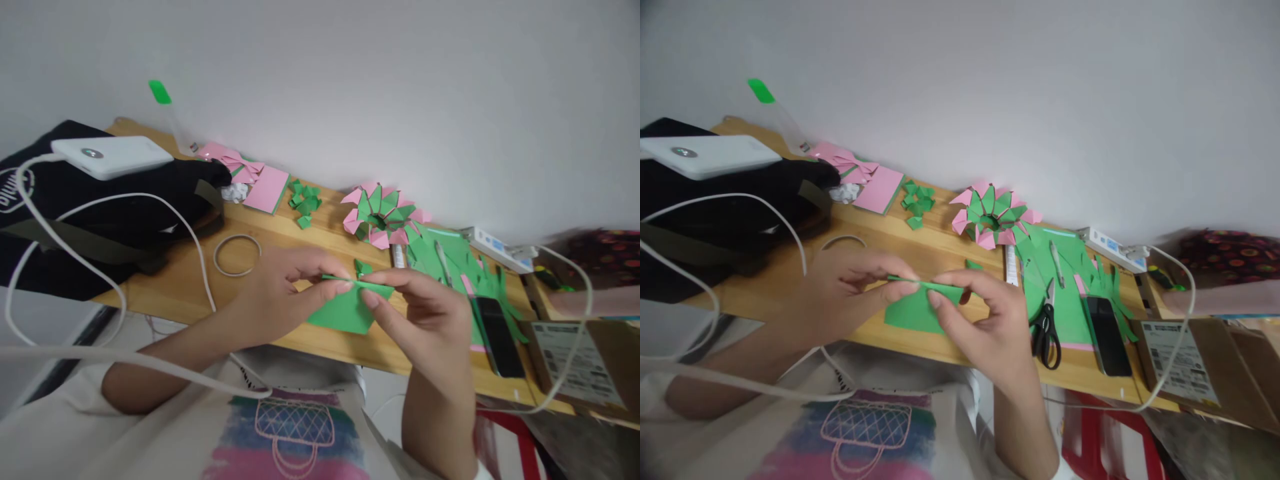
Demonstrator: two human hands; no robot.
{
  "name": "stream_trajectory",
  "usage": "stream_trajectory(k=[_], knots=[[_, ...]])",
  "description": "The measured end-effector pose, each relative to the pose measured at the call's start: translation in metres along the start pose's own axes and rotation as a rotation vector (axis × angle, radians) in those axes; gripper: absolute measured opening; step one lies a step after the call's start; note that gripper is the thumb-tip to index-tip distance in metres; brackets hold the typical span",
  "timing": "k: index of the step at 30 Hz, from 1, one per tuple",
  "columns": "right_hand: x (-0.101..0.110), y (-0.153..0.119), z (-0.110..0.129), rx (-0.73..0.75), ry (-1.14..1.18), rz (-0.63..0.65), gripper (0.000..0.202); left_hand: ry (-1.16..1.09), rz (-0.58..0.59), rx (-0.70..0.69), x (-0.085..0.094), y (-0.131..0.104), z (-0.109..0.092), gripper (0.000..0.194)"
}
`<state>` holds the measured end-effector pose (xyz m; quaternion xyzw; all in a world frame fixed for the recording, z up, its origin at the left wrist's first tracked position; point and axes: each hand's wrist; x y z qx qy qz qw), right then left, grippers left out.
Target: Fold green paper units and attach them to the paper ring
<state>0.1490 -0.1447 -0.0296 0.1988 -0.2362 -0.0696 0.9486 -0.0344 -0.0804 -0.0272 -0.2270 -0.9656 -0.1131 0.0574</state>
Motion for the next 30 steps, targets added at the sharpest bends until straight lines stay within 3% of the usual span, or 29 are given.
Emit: stream_trajectory(k=[7, 15, 19, 30], knots=[[0.004, 0.012, 0.017, 0.094, -0.12, 0.082, 0.011, 0.119, 0.046, -0.063, -0.001, -0.002, -0.002, 0.013], [0.022, 0.003, 0.014, 0.028, -0.131, 0.019, 0.014, 0.092, -0.013, 0.007, 0.003, -0.006, 0.001, 0.014], [0.022, 0.001, 0.011, 0.008, -0.085, -0.036, 0.015, 0.054, -0.028, 0.005, 0.004, -0.006, 0.001, 0.015], [0.018, 0.034, 0.018, 0.227, -0.191, 0.082, 0.013, 0.066, 0.06, -0.125, 0.007, 0.023, -0.008, 0.008]])
Point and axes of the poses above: each hand's wrist, its own y-axis towards the middle knuckle, its own x-axis out of the back of the hand, z = x × y, and after that the axes turned 3 degrees about x, right-handed
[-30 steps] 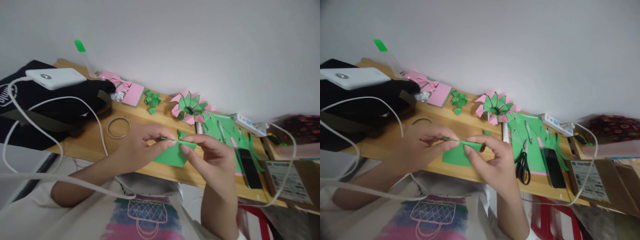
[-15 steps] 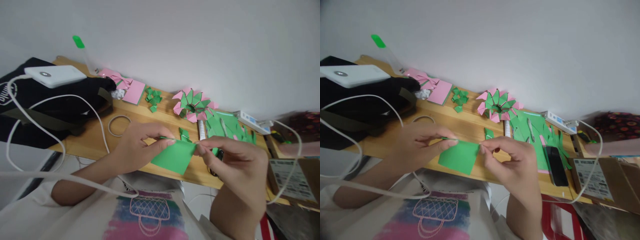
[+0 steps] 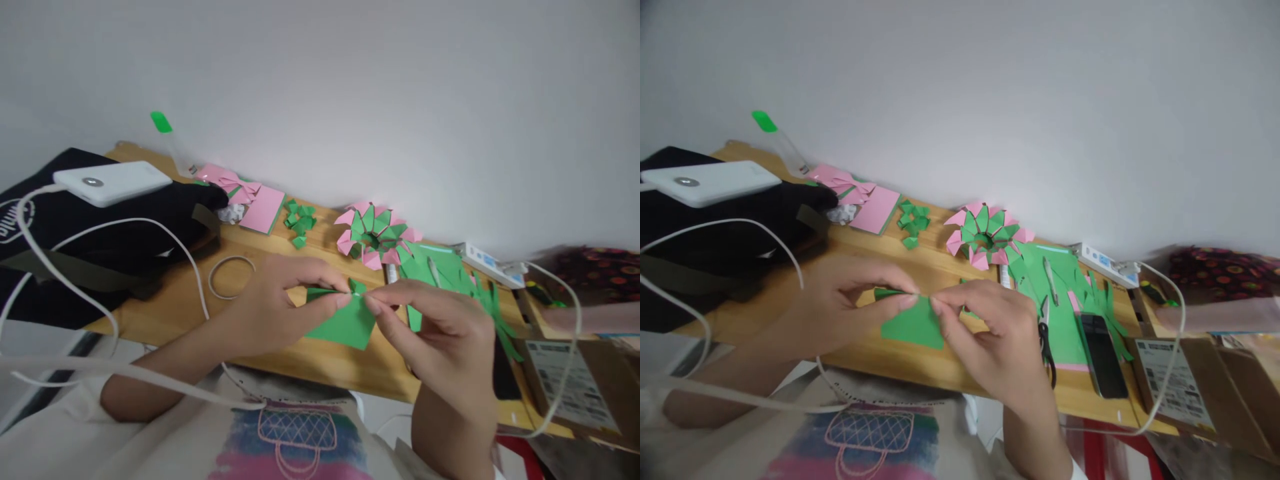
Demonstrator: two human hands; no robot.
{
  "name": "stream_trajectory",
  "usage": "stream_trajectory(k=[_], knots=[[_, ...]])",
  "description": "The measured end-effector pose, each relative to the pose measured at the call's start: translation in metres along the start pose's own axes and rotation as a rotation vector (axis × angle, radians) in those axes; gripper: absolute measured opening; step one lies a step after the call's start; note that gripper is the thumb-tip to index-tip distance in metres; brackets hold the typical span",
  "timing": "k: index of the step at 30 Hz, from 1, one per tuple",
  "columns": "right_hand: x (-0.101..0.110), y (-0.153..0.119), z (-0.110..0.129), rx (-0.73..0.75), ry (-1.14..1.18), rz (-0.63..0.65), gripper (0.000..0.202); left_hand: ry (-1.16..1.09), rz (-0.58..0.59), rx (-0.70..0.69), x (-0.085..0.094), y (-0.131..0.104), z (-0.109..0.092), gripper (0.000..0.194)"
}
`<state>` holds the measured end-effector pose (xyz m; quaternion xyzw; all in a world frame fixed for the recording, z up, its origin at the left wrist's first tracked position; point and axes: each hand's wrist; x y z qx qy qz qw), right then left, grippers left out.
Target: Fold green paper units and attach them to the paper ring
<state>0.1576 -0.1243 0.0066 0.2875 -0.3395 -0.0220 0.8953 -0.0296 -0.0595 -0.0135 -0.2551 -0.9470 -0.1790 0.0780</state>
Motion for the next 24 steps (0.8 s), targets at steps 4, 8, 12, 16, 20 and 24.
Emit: stream_trajectory(k=[4, 8, 12, 16, 20, 24], knots=[[0.008, 0.01, -0.005, -0.006, -0.033, -0.018, 0.015, 0.084, -0.03, -0.035, 0.003, 0.014, -0.003, 0.013], [0.023, 0.009, -0.02, -0.064, -0.026, -0.033, 0.017, 0.243, -0.044, -0.064, 0.013, 0.018, 0.004, 0.015], [0.033, 0.005, -0.035, -0.161, -0.101, -0.102, 0.013, 0.29, -0.157, 0.036, 0.022, 0.02, 0.013, 0.014], [0.023, 0.011, -0.034, -0.117, -0.068, -0.017, 0.013, 0.132, -0.042, 0.046, 0.011, 0.029, 0.012, 0.011], [0.018, 0.016, -0.031, -0.099, -0.026, 0.0, 0.012, 0.219, 0.1, 0.005, -0.003, 0.037, 0.008, 0.019], [0.029, 0.006, -0.042, -0.239, -0.006, -0.069, 0.01, 0.196, -0.017, 0.066, 0.002, 0.035, 0.015, 0.018]])
Point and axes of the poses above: each hand's wrist, its own y-axis towards the middle knuckle, its own x-axis out of the back of the hand, z = x × y, and after that the axes turned 3 degrees about x, right-handed
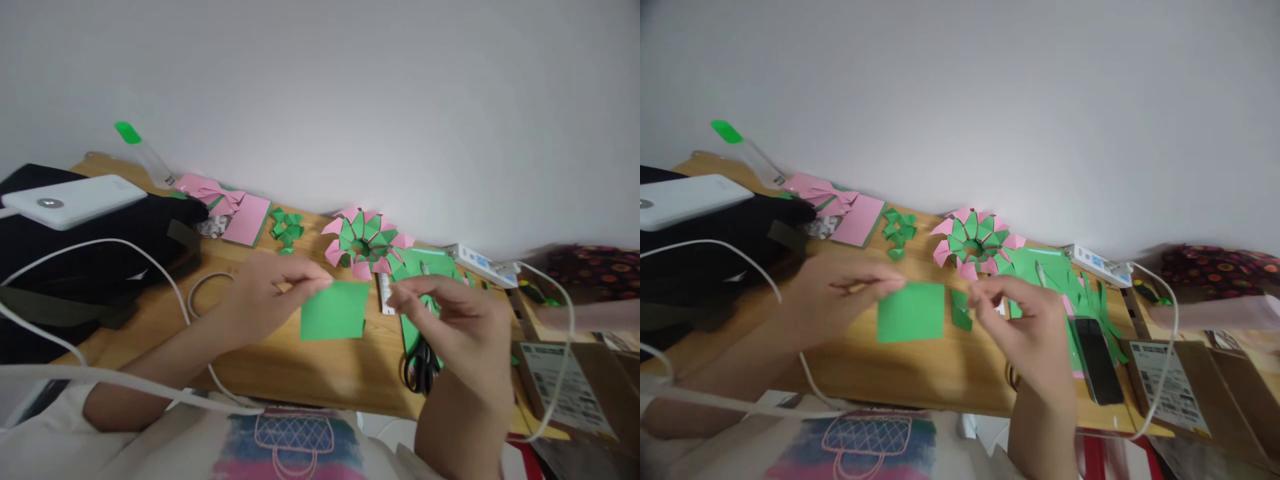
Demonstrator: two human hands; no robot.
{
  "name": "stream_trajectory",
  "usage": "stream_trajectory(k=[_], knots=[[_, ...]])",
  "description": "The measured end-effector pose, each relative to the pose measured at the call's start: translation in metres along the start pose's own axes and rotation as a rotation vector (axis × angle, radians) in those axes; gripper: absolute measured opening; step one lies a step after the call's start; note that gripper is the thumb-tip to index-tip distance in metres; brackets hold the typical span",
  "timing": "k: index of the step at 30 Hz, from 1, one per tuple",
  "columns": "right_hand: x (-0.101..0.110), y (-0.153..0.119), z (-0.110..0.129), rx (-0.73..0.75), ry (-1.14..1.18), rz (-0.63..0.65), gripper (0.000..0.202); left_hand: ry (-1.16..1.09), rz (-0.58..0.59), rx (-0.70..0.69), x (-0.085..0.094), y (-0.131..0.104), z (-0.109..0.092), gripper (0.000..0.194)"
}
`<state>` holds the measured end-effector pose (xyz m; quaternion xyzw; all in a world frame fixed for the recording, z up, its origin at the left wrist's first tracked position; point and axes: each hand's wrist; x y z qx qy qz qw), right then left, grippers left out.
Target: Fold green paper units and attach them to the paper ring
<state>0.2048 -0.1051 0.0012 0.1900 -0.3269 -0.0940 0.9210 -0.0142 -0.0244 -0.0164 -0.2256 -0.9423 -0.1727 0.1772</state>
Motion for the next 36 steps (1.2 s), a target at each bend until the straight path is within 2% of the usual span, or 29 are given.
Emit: stream_trajectory(k=[1, 2, 5, 7, 10, 13, 16, 19, 20, 22, 26, 28, 29, 31, 34, 36], knots=[[0.001, -0.003, -0.004, -0.041, 0.017, -0.053, 0.01, -0.063, -0.057, 0.042, 0.001, 0.0, 0.003, 0.016], [0.001, -0.006, -0.008, -0.082, 0.068, -0.054, 0.01, -0.138, -0.109, 0.093, 0.002, -0.001, 0.007, 0.013], [-0.012, -0.014, -0.013, -0.154, 0.369, 0.081, 0.009, -0.321, -0.21, 0.238, -0.002, 0.0, 0.014, 0.01], [-0.026, -0.019, -0.011, -0.184, 0.512, 0.133, 0.013, -0.379, -0.224, 0.273, -0.007, 0.0, 0.017, 0.009], [-0.042, -0.024, -0.007, -0.283, 0.587, 0.157, 0.013, -0.401, -0.166, 0.258, -0.015, -0.002, 0.02, 0.018], [-0.05, -0.028, -0.005, -0.342, 0.659, 0.129, 0.02, -0.31, -0.113, 0.113, -0.017, -0.008, 0.023, 0.021], [-0.054, -0.031, -0.006, -0.365, 0.612, 0.011, 0.023, -0.23, 0.031, -0.012, -0.015, -0.013, 0.021, 0.022], [-0.057, -0.034, -0.006, -0.348, 0.529, -0.09, 0.028, -0.237, 0.126, 0.029, -0.016, -0.017, 0.018, 0.042], [-0.057, -0.035, -0.006, -0.332, 0.51, -0.097, 0.028, -0.231, 0.127, 0.059, -0.017, -0.017, 0.018, 0.043], [-0.054, -0.036, -0.005, -0.289, 0.473, -0.061, 0.029, -0.249, 0.098, 0.134, -0.019, -0.016, 0.018, 0.034], [-0.04, -0.037, -0.007, -0.212, 0.392, 0.156, 0.033, -0.39, -0.026, 0.271, -0.022, -0.012, 0.023, 0.025], [-0.033, -0.037, -0.008, -0.201, 0.384, 0.265, 0.029, -0.394, -0.061, 0.27, -0.021, -0.011, 0.024, 0.024], [-0.031, -0.036, -0.007, -0.196, 0.4, 0.275, 0.025, -0.373, -0.065, 0.254, -0.021, -0.011, 0.023, 0.023], [-0.029, -0.033, -0.005, -0.183, 0.466, 0.214, 0.027, -0.309, -0.066, 0.212, -0.021, -0.013, 0.019, 0.021], [-0.033, -0.029, 0.001, -0.195, 0.543, 0.085, 0.044, -0.203, -0.058, 0.156, -0.022, -0.016, 0.009, 0.017], [-0.038, -0.026, 0.006, -0.271, 0.544, 0.026, 0.036, -0.146, -0.044, 0.103, -0.024, -0.018, 0.003, 0.016]])
Point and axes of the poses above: each hand's wrist, its own y-axis towards the middle knuckle, its own x-axis out of the back of the hand, z = x × y, and after that the axes turned 3 degrees about x, right-handed
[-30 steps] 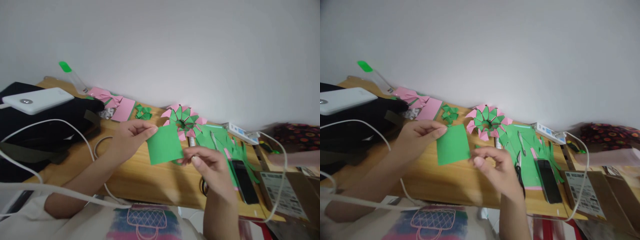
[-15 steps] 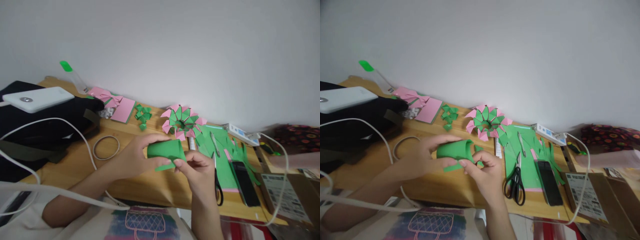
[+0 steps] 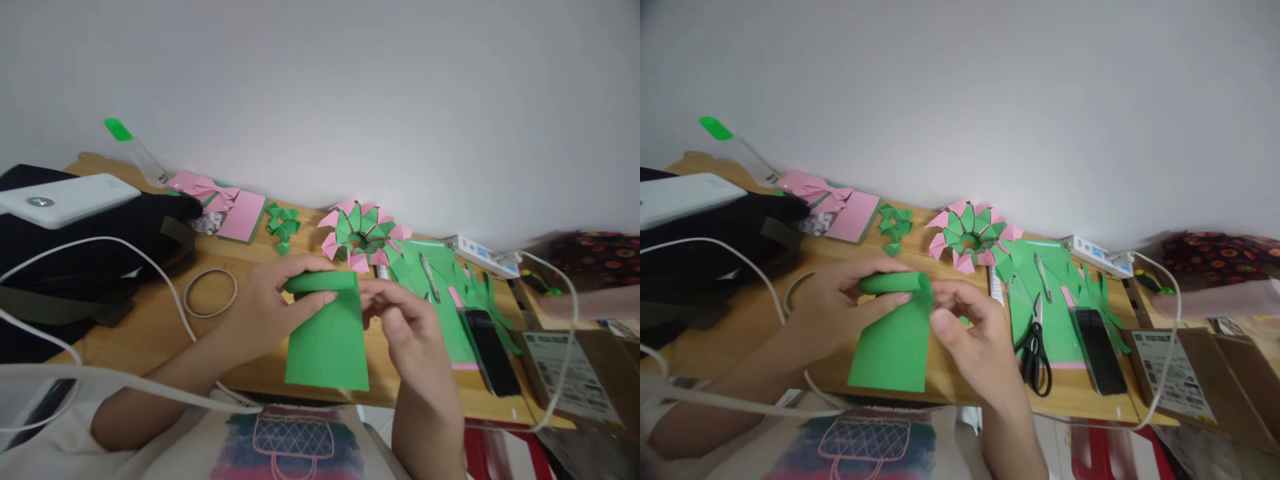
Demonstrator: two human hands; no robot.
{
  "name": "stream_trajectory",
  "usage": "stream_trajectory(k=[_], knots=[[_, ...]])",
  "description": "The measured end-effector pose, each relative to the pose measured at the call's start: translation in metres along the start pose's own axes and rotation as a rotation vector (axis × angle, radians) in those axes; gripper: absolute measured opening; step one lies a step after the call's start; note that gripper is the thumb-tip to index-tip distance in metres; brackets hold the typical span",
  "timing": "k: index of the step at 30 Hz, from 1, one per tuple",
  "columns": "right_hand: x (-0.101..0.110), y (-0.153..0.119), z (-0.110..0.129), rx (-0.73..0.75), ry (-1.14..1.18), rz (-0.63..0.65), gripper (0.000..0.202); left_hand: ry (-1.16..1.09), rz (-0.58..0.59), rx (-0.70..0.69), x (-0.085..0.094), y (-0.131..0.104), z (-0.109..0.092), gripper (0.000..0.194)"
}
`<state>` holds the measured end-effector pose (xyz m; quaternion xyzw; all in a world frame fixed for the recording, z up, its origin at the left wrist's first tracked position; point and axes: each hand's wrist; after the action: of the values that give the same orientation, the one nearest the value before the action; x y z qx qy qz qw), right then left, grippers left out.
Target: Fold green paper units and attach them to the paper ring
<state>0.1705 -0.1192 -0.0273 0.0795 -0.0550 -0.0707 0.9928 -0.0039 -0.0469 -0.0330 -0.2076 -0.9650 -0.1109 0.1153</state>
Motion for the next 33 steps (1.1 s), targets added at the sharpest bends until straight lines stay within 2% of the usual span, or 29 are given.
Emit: stream_trajectory(k=[2, 4, 6, 11, 14, 19, 33], knots=[[-0.005, 0.002, 0.001, -0.056, -0.011, -0.051, 0.02, 0.043, 0.002, -0.051, -0.001, -0.003, -0.004, 0.018], [-0.007, 0.004, 0.002, -0.06, -0.033, -0.042, 0.01, 0.052, 0.01, -0.067, -0.001, -0.005, -0.008, 0.025], [-0.005, 0.006, 0.005, -0.016, -0.07, -0.001, 0.01, 0.009, 0.046, -0.039, 0.001, -0.006, -0.01, 0.029], [0.0, 0.008, 0.013, 0.059, -0.194, 0.094, 0.011, -0.094, 0.126, 0.048, 0.006, -0.002, -0.014, 0.011], [-0.002, 0.004, 0.016, 0.047, -0.14, 0.076, 0.003, -0.105, 0.089, 0.062, 0.005, -0.001, -0.017, 0.007], [-0.005, -0.006, 0.021, -0.006, -0.024, 0.055, 0.016, -0.131, 0.003, 0.104, 0.002, -0.003, -0.023, 0.003], [-0.008, -0.014, 0.024, -0.084, -0.071, -0.019, 0.005, -0.085, -0.049, 0.117, -0.001, -0.007, -0.029, 0.004]])
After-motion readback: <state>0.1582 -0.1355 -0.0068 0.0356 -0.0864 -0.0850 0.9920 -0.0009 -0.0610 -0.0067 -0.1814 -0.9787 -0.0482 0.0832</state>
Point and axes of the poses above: each hand's wrist, its own y-axis towards the middle knuckle, its own x-axis out of the back of the hand, z = x × y, and after that the axes turned 3 degrees about x, right-handed
